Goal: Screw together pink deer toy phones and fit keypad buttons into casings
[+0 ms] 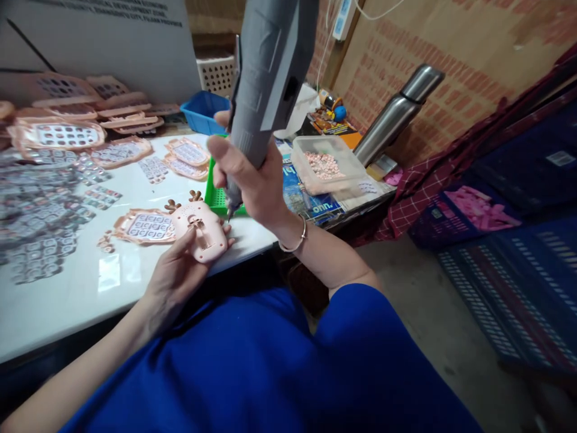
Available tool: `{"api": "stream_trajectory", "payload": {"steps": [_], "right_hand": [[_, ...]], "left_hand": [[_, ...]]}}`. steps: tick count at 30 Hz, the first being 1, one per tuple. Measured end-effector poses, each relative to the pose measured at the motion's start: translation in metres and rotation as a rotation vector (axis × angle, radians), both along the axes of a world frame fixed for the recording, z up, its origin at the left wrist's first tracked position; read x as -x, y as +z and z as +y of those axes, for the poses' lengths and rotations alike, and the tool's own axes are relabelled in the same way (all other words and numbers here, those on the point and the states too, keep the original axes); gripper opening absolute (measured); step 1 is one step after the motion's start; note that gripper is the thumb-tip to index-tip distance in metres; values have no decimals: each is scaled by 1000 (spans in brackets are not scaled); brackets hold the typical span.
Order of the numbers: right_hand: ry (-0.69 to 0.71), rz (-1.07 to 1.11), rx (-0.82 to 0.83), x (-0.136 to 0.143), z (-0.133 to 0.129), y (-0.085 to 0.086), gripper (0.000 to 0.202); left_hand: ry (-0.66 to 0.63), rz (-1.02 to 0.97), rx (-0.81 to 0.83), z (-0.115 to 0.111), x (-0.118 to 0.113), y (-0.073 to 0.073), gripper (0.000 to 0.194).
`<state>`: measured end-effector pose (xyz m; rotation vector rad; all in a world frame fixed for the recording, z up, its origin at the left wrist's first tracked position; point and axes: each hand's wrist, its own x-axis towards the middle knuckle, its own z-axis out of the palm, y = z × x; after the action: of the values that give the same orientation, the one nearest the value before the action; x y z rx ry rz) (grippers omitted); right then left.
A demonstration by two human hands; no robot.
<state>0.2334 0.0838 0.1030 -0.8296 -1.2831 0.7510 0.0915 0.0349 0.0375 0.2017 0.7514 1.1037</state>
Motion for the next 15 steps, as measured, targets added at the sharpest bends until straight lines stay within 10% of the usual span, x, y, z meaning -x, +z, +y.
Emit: {"api": "stream_trajectory", "payload": {"steps": [15], "right_hand": [[229,-158,169,25,-31,-22,36]], "left_hand": [[55,-1,-50,2,-3,-1,43]]}}
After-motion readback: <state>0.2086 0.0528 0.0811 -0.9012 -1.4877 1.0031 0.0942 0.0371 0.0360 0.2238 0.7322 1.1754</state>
